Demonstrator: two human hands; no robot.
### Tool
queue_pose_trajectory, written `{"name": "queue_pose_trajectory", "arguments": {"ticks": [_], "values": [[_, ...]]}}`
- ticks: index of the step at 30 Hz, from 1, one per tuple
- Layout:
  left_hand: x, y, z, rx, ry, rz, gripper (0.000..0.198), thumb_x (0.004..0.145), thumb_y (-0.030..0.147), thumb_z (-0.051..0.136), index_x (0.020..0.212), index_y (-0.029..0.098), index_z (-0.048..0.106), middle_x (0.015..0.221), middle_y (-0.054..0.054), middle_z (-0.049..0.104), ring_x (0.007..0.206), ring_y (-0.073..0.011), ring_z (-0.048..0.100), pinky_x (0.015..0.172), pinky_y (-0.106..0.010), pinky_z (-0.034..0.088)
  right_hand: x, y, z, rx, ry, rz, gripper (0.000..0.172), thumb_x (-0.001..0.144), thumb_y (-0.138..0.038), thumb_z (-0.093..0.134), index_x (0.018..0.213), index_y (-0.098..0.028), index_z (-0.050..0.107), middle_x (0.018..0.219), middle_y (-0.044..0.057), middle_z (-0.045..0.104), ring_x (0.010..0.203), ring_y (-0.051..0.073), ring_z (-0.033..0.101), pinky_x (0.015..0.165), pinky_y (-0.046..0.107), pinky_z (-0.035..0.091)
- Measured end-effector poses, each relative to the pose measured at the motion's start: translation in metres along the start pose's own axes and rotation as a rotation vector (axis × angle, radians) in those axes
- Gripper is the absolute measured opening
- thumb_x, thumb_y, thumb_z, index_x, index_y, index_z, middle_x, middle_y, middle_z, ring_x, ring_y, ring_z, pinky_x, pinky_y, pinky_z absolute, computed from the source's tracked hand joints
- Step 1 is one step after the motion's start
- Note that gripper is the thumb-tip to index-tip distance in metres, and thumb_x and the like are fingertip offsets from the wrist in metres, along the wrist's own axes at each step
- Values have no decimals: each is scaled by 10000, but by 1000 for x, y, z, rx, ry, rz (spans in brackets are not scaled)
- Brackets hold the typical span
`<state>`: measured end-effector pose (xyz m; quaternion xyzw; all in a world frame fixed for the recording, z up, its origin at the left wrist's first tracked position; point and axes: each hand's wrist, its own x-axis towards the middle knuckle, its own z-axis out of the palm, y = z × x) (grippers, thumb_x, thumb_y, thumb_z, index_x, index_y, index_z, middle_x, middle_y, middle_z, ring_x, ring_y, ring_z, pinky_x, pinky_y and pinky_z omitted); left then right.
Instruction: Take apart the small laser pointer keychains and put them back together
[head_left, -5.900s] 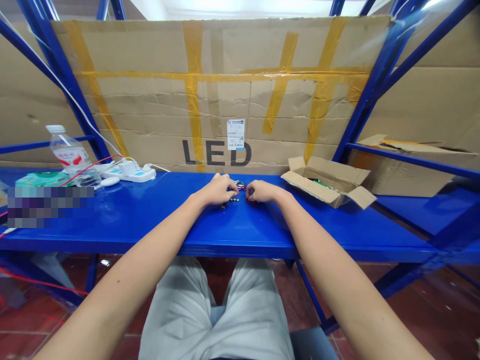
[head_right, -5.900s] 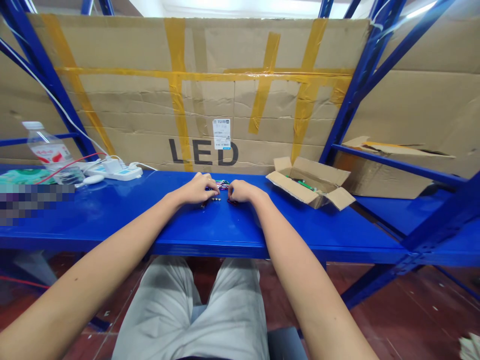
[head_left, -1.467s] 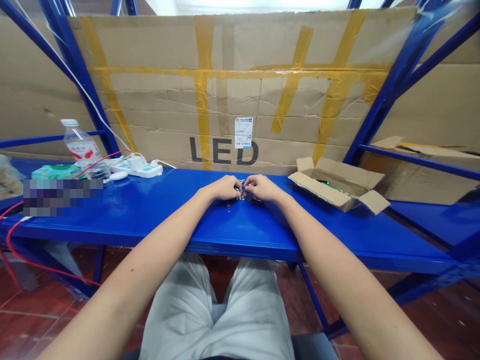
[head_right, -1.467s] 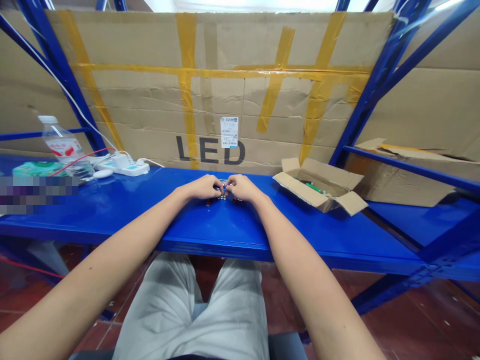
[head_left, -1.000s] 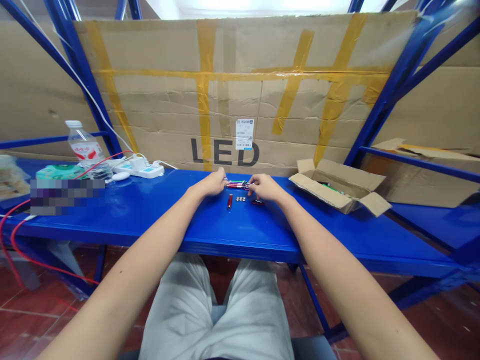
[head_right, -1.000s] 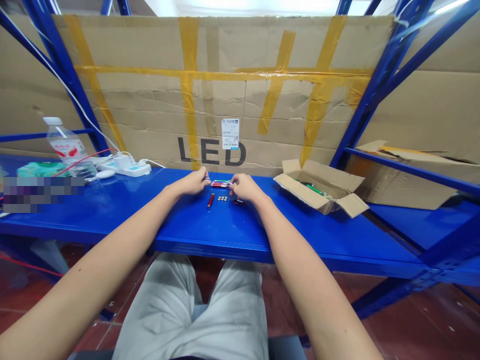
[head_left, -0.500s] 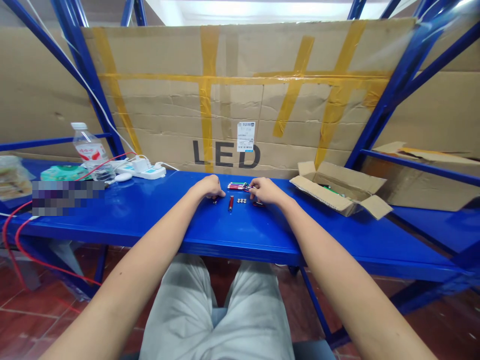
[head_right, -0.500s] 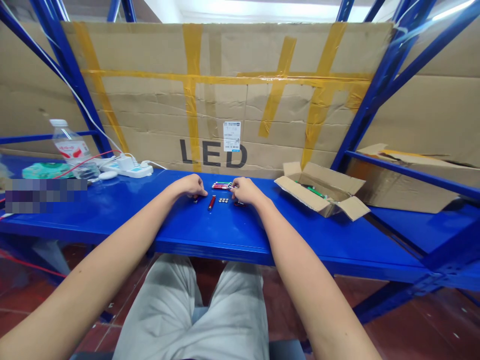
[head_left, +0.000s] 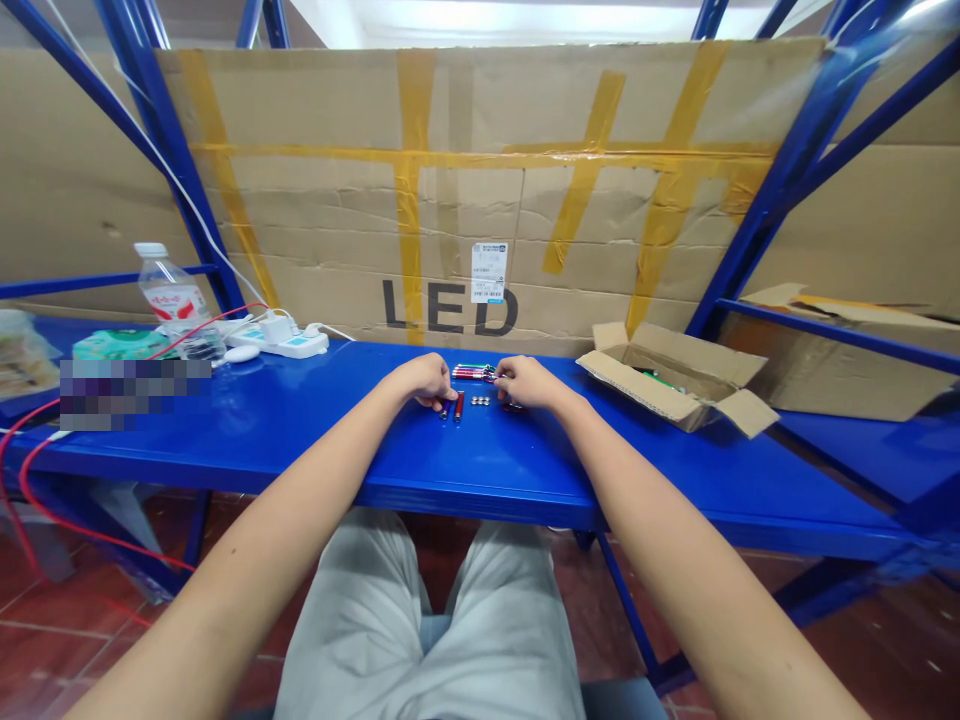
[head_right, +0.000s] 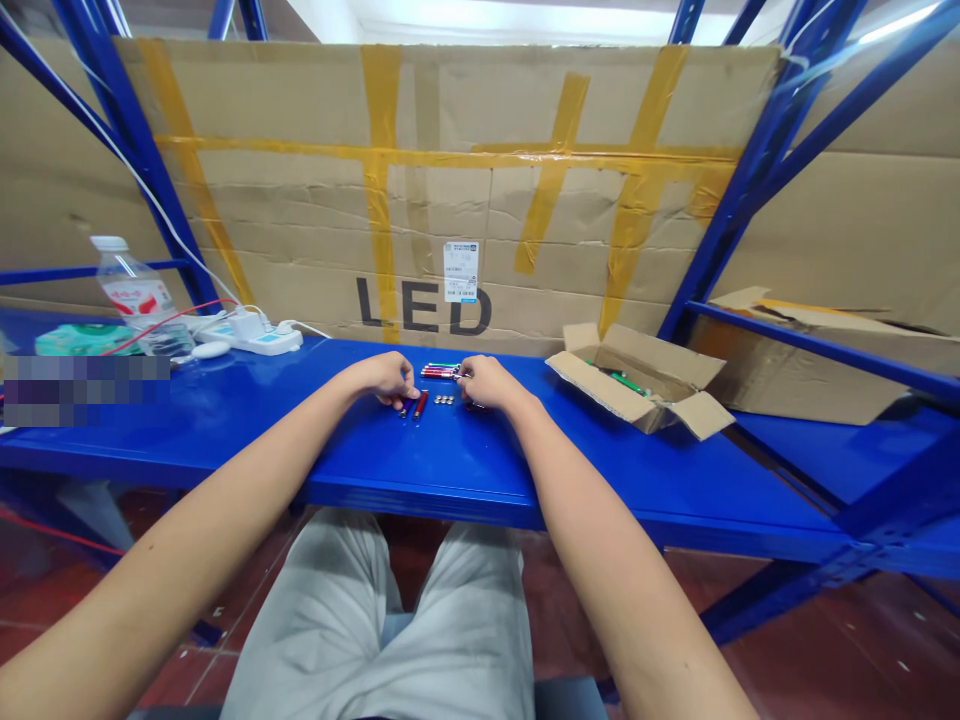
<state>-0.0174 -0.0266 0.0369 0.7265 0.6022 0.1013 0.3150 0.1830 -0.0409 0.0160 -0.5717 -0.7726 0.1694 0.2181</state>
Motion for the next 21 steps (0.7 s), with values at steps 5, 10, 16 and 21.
{"name": "queue_pose_trajectory", "arguments": {"ticks": [5, 10, 16, 21], "values": [[1, 1, 2, -8, -25, 5, 284, 759, 245, 755, 586, 146, 552, 500, -37, 622, 510, -136, 608, 551, -247, 484, -1, 0, 0, -14, 8, -12, 78, 876, -139, 542, 874, -163, 616, 761, 53, 724, 565, 113, 594, 521, 202, 408], [5, -1, 3, -16, -48, 4, 273, 750, 276, 767, 597, 139, 588, 502, -43, 625, 509, -138, 603, 563, -256, 496, -1, 0, 0, -13, 14, -8, 74, 875, -145, 552, 888, -160, 624, 770, 62, 726, 584, 121, 603, 524, 205, 406], [8, -4, 1, -42, -52, 4, 272, 733, 291, 774, 604, 146, 583, 508, -39, 622, 530, -146, 613, 574, -262, 497, -2, -1, -1, -32, 26, -19, 86, 876, -143, 549, 877, -159, 634, 759, 58, 723, 592, 124, 607, 556, 213, 418], [12, -6, -3, 7, 247, 138, 235, 777, 333, 697, 648, 166, 594, 551, -39, 636, 593, -160, 608, 600, -265, 457, -2, -2, -1, 40, 37, -40, 84, 897, -173, 541, 864, -160, 618, 769, 51, 718, 556, 111, 597, 517, 204, 414]]}}
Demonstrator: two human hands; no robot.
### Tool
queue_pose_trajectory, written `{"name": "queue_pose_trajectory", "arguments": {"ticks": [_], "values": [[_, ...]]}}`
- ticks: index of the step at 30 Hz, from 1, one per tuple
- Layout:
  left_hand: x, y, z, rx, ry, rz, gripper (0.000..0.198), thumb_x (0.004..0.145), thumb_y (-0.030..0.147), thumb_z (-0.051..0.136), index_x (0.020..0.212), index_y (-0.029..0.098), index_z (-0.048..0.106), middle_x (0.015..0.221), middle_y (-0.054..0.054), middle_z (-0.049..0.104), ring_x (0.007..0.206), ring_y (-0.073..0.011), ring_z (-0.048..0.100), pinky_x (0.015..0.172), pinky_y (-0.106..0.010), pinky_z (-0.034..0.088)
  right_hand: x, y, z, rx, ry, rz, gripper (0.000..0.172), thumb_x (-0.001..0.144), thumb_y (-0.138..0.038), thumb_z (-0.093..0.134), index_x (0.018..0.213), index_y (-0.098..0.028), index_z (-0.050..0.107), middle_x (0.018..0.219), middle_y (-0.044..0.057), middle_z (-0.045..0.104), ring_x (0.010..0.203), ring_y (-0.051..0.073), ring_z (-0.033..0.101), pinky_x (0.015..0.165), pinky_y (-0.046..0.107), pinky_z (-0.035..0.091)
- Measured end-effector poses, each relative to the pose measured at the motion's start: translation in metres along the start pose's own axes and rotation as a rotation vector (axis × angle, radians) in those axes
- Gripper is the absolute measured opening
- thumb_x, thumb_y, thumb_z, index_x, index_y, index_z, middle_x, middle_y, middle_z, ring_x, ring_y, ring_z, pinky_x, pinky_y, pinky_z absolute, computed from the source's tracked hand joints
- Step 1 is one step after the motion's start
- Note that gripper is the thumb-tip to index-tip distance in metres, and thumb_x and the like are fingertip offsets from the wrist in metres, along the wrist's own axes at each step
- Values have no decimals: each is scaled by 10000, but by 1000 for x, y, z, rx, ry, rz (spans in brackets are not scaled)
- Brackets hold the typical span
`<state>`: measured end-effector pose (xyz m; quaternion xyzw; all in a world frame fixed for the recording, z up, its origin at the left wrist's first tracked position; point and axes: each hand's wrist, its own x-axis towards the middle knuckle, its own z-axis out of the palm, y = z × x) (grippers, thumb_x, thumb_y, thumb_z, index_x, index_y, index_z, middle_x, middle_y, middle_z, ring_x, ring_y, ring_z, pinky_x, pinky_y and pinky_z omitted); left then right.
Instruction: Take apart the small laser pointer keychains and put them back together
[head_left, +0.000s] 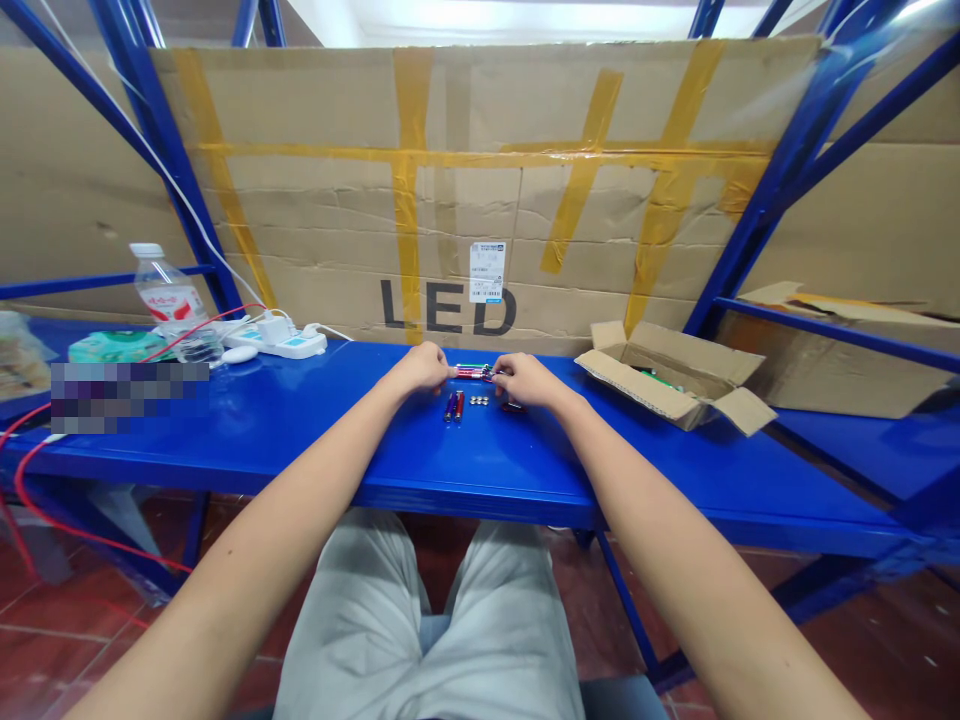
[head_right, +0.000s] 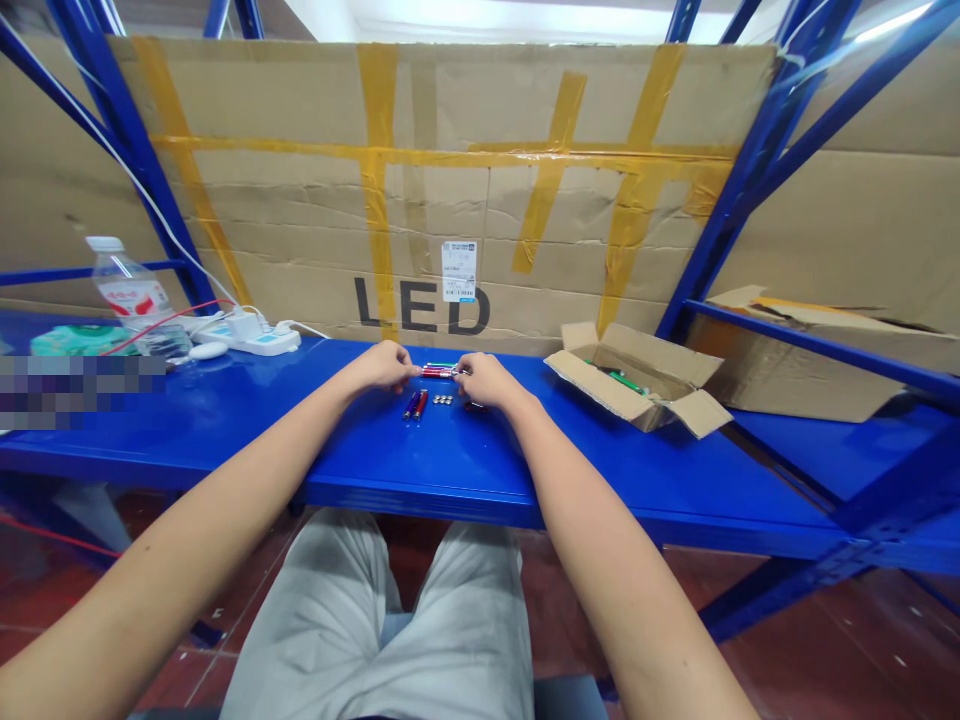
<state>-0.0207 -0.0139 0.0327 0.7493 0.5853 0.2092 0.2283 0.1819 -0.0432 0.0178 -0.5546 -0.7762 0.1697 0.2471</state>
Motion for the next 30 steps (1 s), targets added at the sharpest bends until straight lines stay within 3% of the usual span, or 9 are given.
{"name": "queue_pose_trajectory", "arguments": {"ticks": [3, 5, 9, 12, 16, 22, 30], "values": [[1, 0, 1, 64, 200, 150, 150, 791, 290, 635, 707, 167, 618, 671, -52, 676, 682, -160, 607, 648, -264, 440, 0, 0, 1, 47, -7, -7, 104, 905, -161, 521, 831, -159, 594, 767, 48, 714, 530, 98, 592, 487, 189, 410], [1, 1, 2, 97, 212, 201, 107, 771, 260, 625, 720, 165, 630, 757, -67, 693, 730, -166, 610, 663, -263, 436, 0, 0, 1, 50, -8, -4, 113, 904, -158, 523, 806, -159, 580, 754, 48, 712, 526, 95, 593, 474, 180, 407], [-2, 2, 2, 135, 86, 175, 79, 730, 245, 638, 721, 169, 617, 712, -63, 678, 679, -174, 610, 633, -271, 446, 1, 2, 4, 165, -51, -36, 84, 897, -145, 522, 829, -160, 568, 763, 53, 723, 527, 98, 601, 466, 180, 416], [-5, 2, -3, 107, -115, 46, 81, 700, 208, 648, 718, 169, 579, 608, -45, 636, 593, -183, 620, 573, -280, 463, 1, 0, 8, 330, -150, -96, 52, 900, -165, 522, 854, -167, 546, 820, 66, 741, 550, 101, 620, 454, 180, 409], [-6, 0, -7, -11, -333, -67, 104, 677, 169, 656, 708, 160, 558, 649, -40, 654, 562, -168, 650, 560, -270, 512, 1, -5, 17, 386, -209, -163, 20, 881, -161, 530, 877, -169, 548, 836, 61, 744, 560, 104, 640, 441, 173, 397], [-6, 0, -5, -32, -398, -71, 56, 694, 119, 614, 689, 149, 567, 595, -48, 666, 538, -162, 652, 579, -276, 555, 3, -7, 26, 351, -210, -241, 49, 858, -154, 529, 861, -159, 577, 805, 49, 735, 545, 106, 639, 511, 193, 469], [-7, -1, -4, -102, -372, -60, 107, 669, 49, 578, 657, 153, 555, 596, -57, 675, 624, -216, 701, 605, -323, 584, 7, -4, 29, 264, -92, -243, 68, 831, -151, 527, 818, -159, 593, 740, 15, 687, 549, 104, 618, 542, 204, 459]]}}
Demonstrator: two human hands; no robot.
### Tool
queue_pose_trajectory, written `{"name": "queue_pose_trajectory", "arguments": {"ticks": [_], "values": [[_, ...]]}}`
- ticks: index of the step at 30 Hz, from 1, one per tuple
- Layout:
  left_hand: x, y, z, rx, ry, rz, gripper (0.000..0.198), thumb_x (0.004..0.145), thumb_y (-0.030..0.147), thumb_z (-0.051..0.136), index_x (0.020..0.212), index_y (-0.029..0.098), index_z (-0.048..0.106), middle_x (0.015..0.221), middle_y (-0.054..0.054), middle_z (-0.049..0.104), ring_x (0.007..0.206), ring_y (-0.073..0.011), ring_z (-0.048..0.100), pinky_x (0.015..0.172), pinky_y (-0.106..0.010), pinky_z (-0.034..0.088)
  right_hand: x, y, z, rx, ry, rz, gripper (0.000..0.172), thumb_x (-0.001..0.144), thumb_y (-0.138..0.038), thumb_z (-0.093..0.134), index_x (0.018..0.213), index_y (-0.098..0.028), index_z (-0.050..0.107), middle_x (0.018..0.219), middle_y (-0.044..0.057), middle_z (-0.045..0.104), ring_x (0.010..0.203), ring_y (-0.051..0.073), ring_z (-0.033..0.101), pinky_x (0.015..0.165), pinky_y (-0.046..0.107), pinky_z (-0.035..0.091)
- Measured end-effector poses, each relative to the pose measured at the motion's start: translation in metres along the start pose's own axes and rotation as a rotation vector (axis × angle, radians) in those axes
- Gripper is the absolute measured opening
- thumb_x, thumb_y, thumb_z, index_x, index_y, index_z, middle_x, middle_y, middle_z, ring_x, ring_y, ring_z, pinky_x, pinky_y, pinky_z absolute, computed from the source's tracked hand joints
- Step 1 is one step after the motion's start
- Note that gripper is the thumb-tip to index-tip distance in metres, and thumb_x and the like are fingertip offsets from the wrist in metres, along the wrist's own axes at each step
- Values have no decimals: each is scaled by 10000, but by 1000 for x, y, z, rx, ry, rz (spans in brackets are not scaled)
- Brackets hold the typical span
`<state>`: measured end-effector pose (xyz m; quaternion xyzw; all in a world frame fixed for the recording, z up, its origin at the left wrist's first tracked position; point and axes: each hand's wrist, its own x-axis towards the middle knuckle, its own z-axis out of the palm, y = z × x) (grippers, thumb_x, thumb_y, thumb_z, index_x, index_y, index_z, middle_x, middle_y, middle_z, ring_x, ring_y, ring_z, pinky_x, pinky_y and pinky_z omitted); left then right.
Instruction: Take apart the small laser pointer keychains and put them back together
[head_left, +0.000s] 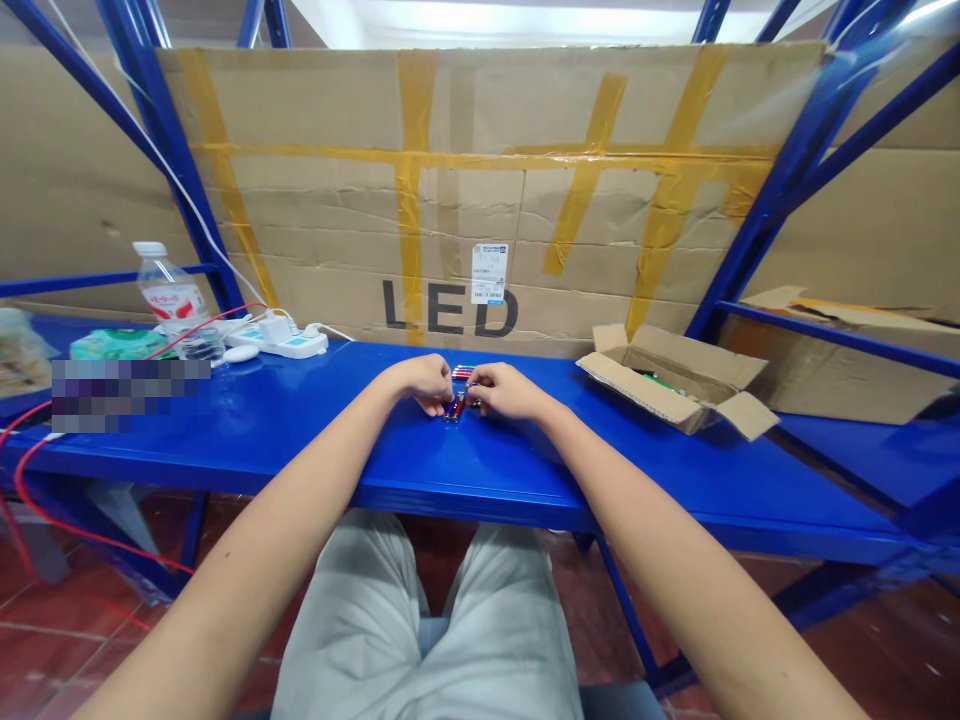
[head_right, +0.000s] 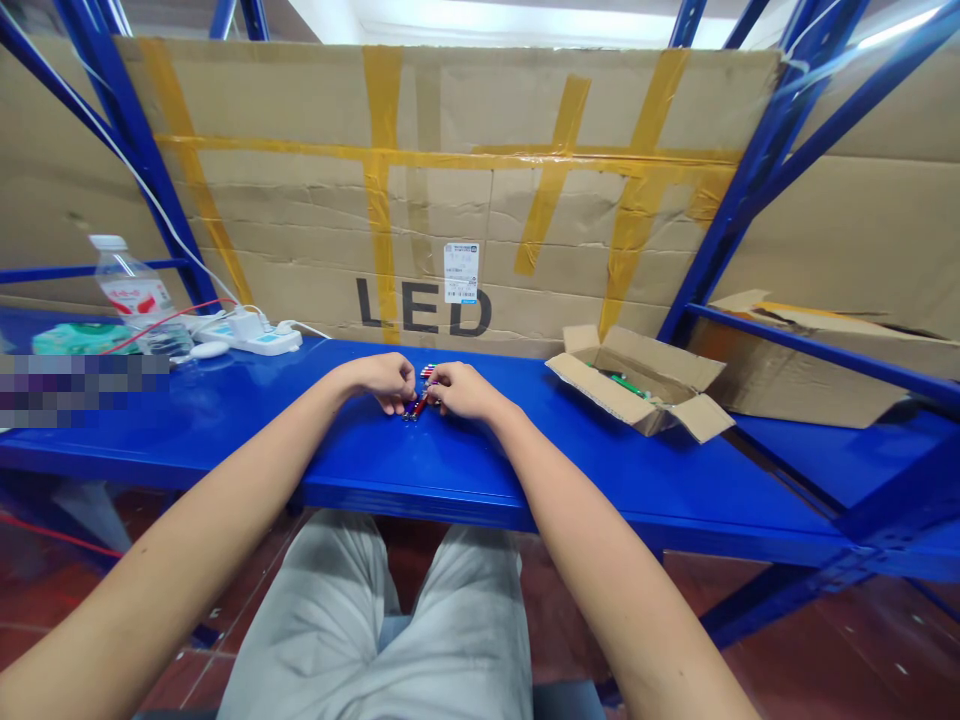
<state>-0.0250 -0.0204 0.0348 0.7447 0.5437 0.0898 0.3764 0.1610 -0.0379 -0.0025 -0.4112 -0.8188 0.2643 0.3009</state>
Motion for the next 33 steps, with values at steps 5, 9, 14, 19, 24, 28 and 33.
{"name": "queue_pose_trajectory", "arguments": {"ticks": [5, 9, 14, 19, 24, 28, 33], "values": [[2, -1, -1, 0, 7, 3, 108, 658, 51, 591, 648, 152, 554, 577, -57, 666, 625, -222, 705, 602, -319, 585, 1, 0, 1, -21, 47, -65, 81, 849, -207, 541, 847, -163, 609, 654, -5, 651, 586, 118, 605, 576, 216, 445], [3, -2, -1, -2, 6, -8, 108, 659, 53, 601, 657, 151, 556, 555, -51, 656, 613, -217, 703, 598, -307, 583, -1, -4, 2, -27, -1, -101, 92, 851, -199, 537, 863, -164, 622, 665, -9, 658, 601, 117, 609, 602, 222, 451], [1, -1, -1, 4, 26, -17, 114, 657, 54, 615, 677, 148, 555, 573, -52, 667, 604, -209, 703, 599, -299, 585, -3, -9, 1, -33, -5, -68, 98, 830, -134, 523, 856, -163, 613, 758, 10, 698, 590, 106, 609, 589, 215, 454], [-1, 1, -1, 11, 23, -28, 101, 693, 43, 587, 706, 139, 559, 574, -51, 663, 612, -195, 703, 611, -294, 591, -4, -10, 0, -68, -19, -45, 109, 833, -102, 503, 822, -163, 592, 771, 11, 704, 571, 100, 609, 564, 203, 443], [-2, 0, 0, 19, 22, -26, 105, 711, 51, 583, 723, 148, 546, 579, -45, 668, 629, -195, 711, 637, -301, 598, -5, -13, 0, -101, -25, -27, 122, 837, -85, 497, 820, -160, 592, 772, 16, 710, 562, 96, 604, 564, 198, 435], [-1, 0, 1, 18, 8, -23, 106, 694, 54, 592, 731, 145, 551, 585, -49, 676, 637, -194, 715, 660, -295, 601, -6, -18, 0, -125, -29, -1, 124, 836, -78, 502, 811, -156, 595, 756, 19, 714, 555, 98, 605, 565, 198, 435], [-2, 2, 2, 16, 1, -25, 103, 685, 59, 592, 697, 151, 547, 568, -43, 669, 655, -203, 720, 673, -303, 604, -7, -21, 2, -121, -21, 16, 128, 835, -66, 504, 800, -157, 587, 747, 19, 722, 547, 95, 610, 559, 194, 445]]}}
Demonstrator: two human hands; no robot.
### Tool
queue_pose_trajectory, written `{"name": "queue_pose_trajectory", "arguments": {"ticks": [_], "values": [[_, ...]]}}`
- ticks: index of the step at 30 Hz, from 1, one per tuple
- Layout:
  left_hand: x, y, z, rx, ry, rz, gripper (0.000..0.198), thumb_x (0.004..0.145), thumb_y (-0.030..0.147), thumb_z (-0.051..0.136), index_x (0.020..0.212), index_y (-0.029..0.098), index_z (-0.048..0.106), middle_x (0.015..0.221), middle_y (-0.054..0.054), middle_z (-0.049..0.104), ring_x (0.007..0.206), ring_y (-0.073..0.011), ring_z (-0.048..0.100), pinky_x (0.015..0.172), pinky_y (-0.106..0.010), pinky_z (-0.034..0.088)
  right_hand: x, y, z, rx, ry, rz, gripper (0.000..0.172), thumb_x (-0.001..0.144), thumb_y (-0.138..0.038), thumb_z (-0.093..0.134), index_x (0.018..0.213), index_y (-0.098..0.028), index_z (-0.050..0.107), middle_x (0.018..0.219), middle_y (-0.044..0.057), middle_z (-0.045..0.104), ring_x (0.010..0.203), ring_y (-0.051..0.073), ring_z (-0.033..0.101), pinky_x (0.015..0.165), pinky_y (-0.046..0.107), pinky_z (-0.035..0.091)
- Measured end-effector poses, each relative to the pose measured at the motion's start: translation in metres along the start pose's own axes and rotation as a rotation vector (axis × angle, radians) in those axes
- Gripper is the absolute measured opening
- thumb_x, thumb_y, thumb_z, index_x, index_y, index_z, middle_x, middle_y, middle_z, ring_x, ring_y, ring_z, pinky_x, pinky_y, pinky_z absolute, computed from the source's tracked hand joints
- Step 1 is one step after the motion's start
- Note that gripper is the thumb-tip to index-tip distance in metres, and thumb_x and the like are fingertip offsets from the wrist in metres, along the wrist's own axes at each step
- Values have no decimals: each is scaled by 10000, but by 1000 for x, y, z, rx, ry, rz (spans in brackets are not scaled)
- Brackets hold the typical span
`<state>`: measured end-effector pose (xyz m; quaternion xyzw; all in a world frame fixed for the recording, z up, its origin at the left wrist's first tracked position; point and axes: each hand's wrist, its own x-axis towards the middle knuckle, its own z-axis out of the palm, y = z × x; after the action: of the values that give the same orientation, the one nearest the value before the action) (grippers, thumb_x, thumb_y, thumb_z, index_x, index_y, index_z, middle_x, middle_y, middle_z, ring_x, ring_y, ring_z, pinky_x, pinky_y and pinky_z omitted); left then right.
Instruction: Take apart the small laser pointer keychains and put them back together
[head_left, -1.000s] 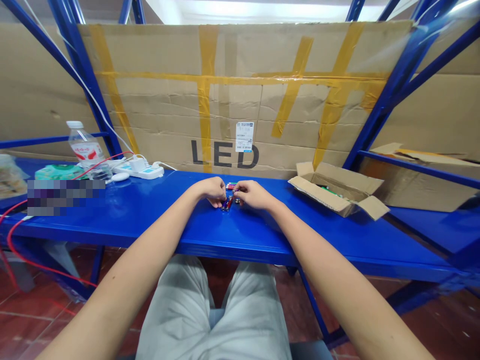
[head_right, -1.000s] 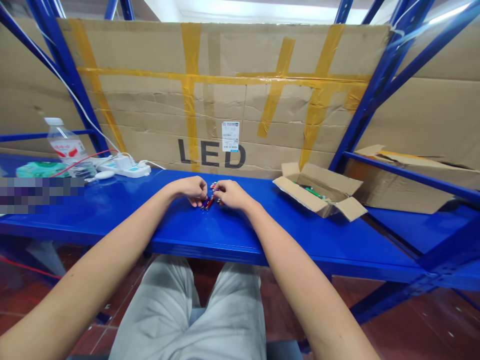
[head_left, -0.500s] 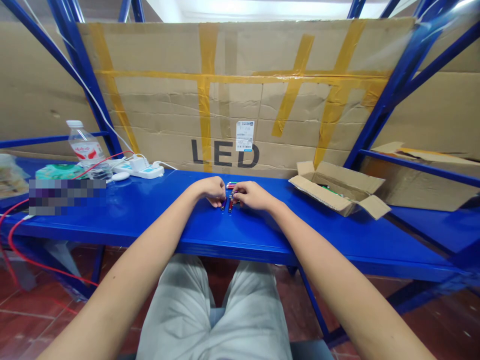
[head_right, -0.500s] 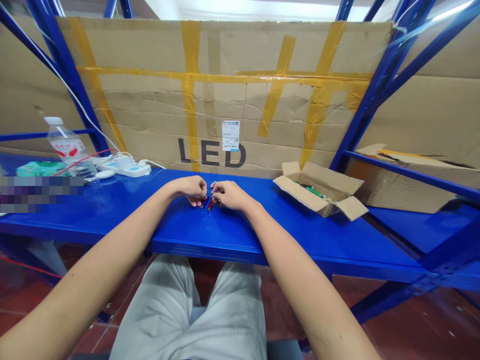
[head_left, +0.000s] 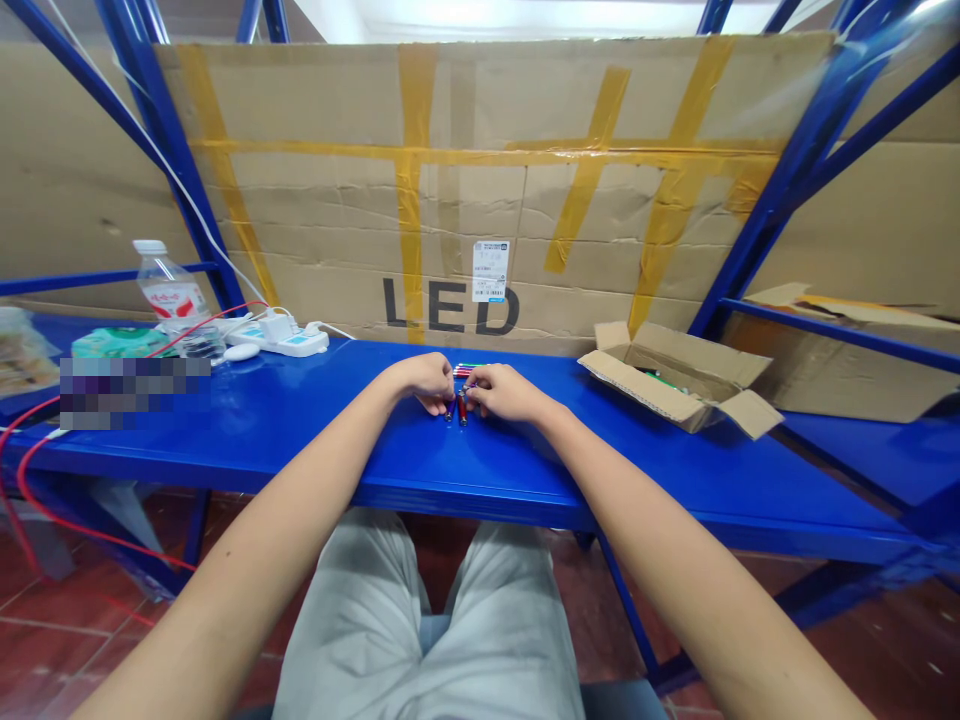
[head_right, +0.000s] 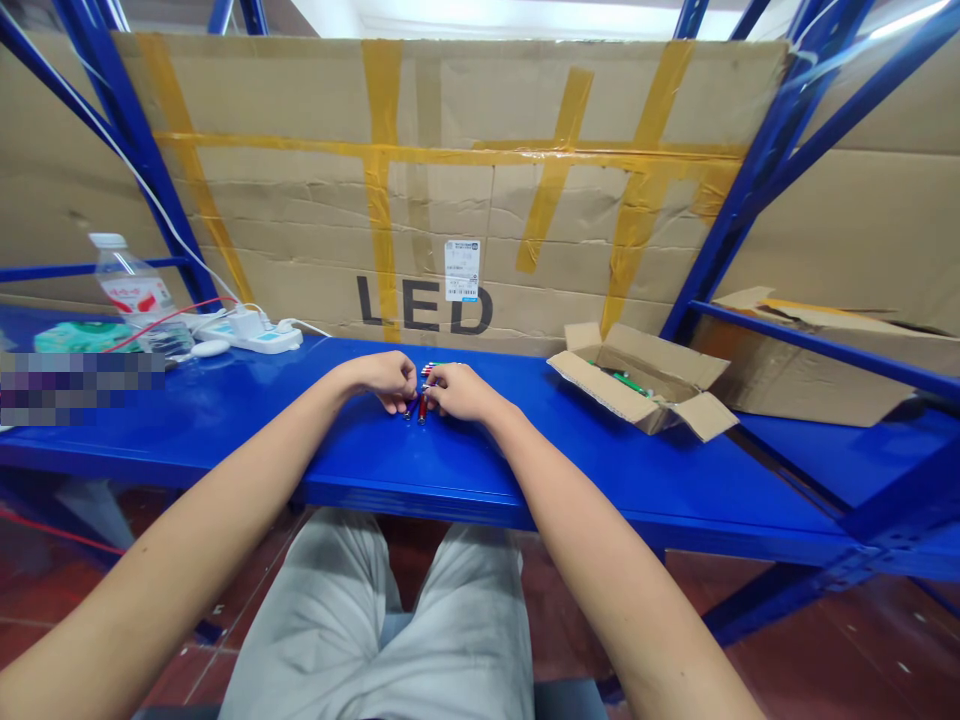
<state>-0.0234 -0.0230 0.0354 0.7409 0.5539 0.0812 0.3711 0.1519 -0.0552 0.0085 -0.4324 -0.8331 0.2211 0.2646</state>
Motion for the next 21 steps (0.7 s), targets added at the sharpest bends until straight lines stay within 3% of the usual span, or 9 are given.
{"name": "queue_pose_trajectory", "arguments": {"ticks": [4, 7, 11, 21], "values": [[0, 0, 0, -16, 13, 1, 112, 666, 50, 596, 696, 151, 557, 570, -50, 672, 638, -207, 715, 649, -308, 603, 0, -1, 1, 59, 13, 86, 114, 858, -106, 520, 769, -168, 559, 687, 26, 709, 511, 111, 615, 457, 193, 424], [1, -1, 0, -28, 9, -1, 113, 645, 56, 611, 695, 150, 571, 577, -57, 679, 626, -213, 712, 642, -315, 603, 0, -2, 1, 153, -48, 135, 100, 871, -122, 534, 784, -168, 551, 648, 31, 702, 470, 113, 606, 393, 184, 400], [3, -2, -1, -32, -11, -11, 98, 634, 65, 623, 682, 142, 585, 569, -57, 676, 616, -210, 708, 654, -315, 600, 1, -2, 2, 239, -111, 127, 76, 873, -118, 555, 810, -159, 543, 664, 45, 714, 472, 109, 621, 372, 164, 399], [0, 0, 1, -28, -10, 9, 74, 647, 54, 596, 680, 116, 618, 590, -70, 676, 614, -210, 700, 623, -316, 597, 3, 1, 6, 244, -42, 124, 84, 889, -111, 533, 819, -157, 542, 706, 48, 715, 492, 102, 619, 369, 163, 416]]}}
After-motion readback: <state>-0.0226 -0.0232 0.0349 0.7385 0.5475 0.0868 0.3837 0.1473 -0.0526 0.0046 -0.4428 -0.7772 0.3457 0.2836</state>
